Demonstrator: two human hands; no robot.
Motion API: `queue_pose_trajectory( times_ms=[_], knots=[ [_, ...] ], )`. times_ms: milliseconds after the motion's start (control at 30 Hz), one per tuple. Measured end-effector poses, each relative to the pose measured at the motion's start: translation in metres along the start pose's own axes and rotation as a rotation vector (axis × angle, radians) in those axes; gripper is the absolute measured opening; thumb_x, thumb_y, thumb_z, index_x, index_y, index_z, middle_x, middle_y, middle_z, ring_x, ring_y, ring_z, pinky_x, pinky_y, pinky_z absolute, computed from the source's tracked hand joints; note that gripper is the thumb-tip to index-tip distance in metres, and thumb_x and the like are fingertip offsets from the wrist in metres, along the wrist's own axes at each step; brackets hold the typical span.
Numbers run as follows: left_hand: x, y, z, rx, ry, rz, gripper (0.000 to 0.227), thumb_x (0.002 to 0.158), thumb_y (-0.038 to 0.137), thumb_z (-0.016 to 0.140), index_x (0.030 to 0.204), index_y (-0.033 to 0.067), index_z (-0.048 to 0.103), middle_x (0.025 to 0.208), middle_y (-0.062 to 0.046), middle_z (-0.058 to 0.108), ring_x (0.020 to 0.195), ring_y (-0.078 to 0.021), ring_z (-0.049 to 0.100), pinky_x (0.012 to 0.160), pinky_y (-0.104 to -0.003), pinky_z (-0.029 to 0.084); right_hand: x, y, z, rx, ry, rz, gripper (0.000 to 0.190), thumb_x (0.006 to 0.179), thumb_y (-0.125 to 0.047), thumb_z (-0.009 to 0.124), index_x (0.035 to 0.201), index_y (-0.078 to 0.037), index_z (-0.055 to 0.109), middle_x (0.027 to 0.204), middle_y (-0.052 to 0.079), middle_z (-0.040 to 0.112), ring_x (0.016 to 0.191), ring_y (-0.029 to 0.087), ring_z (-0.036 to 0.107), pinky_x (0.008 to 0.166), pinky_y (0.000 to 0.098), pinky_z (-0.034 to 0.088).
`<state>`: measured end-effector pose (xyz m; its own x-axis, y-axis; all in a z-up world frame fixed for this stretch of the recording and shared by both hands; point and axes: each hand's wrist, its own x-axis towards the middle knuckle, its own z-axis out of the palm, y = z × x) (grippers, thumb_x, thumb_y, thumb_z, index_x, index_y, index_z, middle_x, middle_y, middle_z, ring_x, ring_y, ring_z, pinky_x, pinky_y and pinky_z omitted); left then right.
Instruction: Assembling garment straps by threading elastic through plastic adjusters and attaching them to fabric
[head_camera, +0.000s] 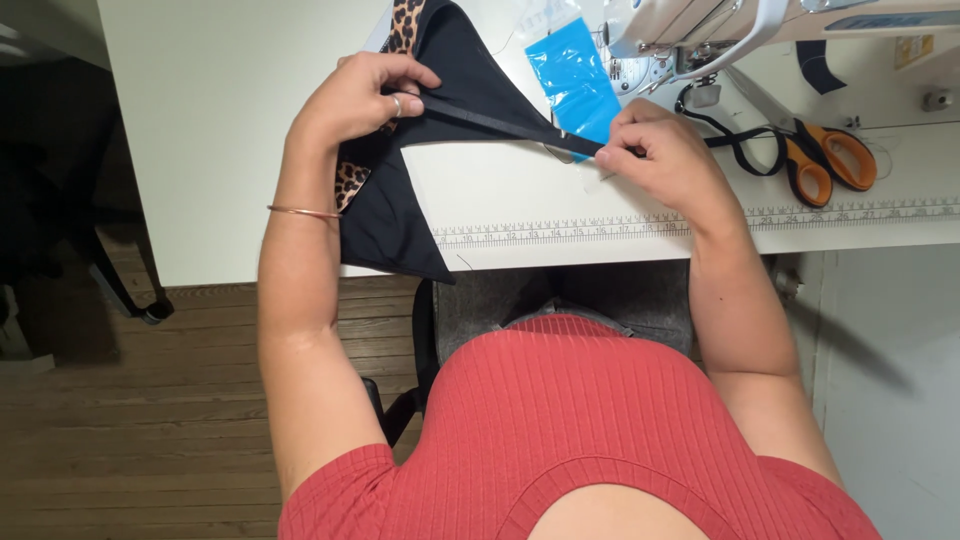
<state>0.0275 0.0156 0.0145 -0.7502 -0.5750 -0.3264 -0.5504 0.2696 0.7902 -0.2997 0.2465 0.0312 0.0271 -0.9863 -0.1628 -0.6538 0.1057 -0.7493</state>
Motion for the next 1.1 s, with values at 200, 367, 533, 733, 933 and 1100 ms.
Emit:
queue_pose_trajectory(
  times_ms=[200,367,533,733,933,1100],
  knots=[
    [-0.003,0.007,-0.006,0.006,0.138,-0.027,0.019,0.092,0.003,0.069,0.106,0.0130,0.077,0.096,0.001,0.074,0.087,-0.0099,0.065,0.081,-0.027,0.052,0.001,0.006,-0.006,-0.015,0.001,0.092,0.008,0.096,-0.012,0.068,0.090,-0.010,0.072,0.109,-0.001,0.062,0.075,0.013,0.056,0.075,0.0314,0.041],
    [0.002,0.011,0.000,0.063,0.235,-0.065,0.008,0.093,0.007,0.069,0.095,0.0139,0.073,0.076,0.001,0.071,0.069,-0.0092,0.065,0.069,-0.027,0.051,0.007,0.005,-0.006,0.006,0.046,0.132,0.022,0.098,-0.017,0.069,0.077,-0.011,0.066,0.102,-0.002,0.060,0.087,0.015,0.059,0.081,0.0360,0.042],
    [0.008,0.015,0.010,0.265,0.316,-0.177,0.023,0.091,0.016,0.078,0.098,0.0177,0.057,0.075,0.003,0.065,0.068,-0.0215,0.060,0.065,-0.038,0.044,-0.001,-0.003,-0.011,0.009,0.147,0.215,0.012,0.089,-0.016,0.073,0.098,-0.017,0.066,0.085,-0.006,0.059,0.069,0.008,0.051,0.068,0.0274,0.039],
    [0.020,-0.037,-0.011,0.388,0.454,-0.031,0.029,0.082,0.024,0.082,0.100,0.0164,0.061,0.093,-0.006,0.075,0.083,-0.0393,0.068,0.070,-0.048,0.046,-0.066,0.048,-0.036,0.126,0.490,-0.086,0.020,0.109,0.019,0.071,0.118,0.003,0.069,0.104,0.013,0.063,0.067,0.012,0.043,0.060,0.0255,0.032],
    [0.009,-0.025,-0.016,0.532,0.781,-0.041,0.034,0.089,0.023,0.080,0.114,0.0123,0.059,0.098,-0.016,0.072,0.084,-0.0430,0.067,0.069,-0.056,0.048,-0.088,0.039,-0.039,-0.091,0.679,-0.171,0.013,0.103,0.021,0.067,0.106,0.015,0.078,0.091,0.020,0.071,0.076,0.027,0.059,0.071,0.0388,0.044],
    [0.012,0.039,0.035,0.445,0.807,0.373,0.020,0.088,0.004,0.068,0.107,0.0082,0.069,0.105,-0.012,0.067,0.096,-0.0320,0.060,0.084,-0.043,0.045,-0.017,-0.017,0.009,-0.375,0.183,0.154,0.037,0.093,-0.039,0.079,0.111,-0.008,0.073,0.117,0.014,0.062,0.100,0.034,0.056,0.082,0.0479,0.045]
  ],
)
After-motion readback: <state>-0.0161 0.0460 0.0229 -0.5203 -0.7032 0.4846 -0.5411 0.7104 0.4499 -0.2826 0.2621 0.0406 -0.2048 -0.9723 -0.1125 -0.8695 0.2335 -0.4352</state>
